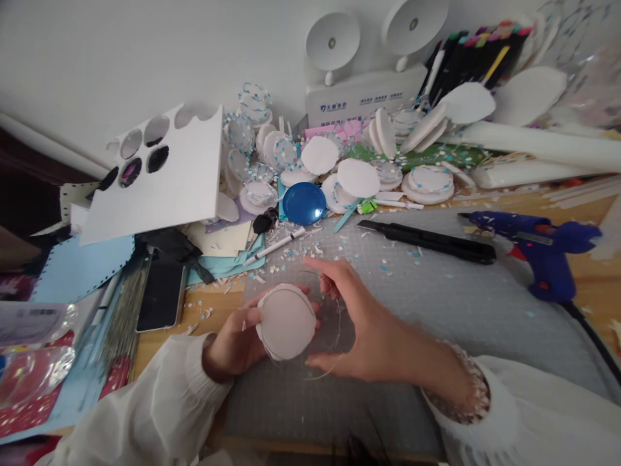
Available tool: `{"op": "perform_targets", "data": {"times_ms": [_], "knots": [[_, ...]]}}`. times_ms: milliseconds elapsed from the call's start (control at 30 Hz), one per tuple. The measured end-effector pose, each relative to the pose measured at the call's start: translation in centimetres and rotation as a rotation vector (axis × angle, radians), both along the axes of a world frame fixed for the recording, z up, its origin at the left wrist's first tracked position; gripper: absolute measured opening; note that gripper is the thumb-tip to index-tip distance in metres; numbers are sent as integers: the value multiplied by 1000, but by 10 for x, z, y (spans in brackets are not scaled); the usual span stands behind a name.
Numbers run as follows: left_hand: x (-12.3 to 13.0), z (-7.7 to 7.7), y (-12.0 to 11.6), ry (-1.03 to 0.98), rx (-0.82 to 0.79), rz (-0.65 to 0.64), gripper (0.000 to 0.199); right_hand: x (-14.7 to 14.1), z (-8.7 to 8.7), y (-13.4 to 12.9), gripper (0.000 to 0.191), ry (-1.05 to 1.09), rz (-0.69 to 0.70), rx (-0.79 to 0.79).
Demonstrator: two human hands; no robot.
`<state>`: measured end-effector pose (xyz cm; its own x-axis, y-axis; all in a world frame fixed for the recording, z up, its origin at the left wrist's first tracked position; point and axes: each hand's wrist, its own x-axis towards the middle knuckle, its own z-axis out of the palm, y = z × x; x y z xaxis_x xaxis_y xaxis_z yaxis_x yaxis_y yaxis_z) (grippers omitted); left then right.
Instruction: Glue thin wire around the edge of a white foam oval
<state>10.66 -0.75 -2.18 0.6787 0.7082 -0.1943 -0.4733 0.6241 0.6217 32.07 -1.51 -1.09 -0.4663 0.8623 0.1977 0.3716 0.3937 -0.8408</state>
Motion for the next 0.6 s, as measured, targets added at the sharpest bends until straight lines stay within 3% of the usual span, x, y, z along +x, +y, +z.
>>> {"op": "perform_targets", "data": {"times_ms": [200,367,600], "knots": [[1,-1,-1,9,-14,52,54,4,-2,-1,104,95,10,-144],[0,-3,-1,0,-16,70,54,1,2,2,88,45,-4,-97],[0,-6,-1,-5,-15,71,55,-1,-2,2,78,211,-86,-121]]}}
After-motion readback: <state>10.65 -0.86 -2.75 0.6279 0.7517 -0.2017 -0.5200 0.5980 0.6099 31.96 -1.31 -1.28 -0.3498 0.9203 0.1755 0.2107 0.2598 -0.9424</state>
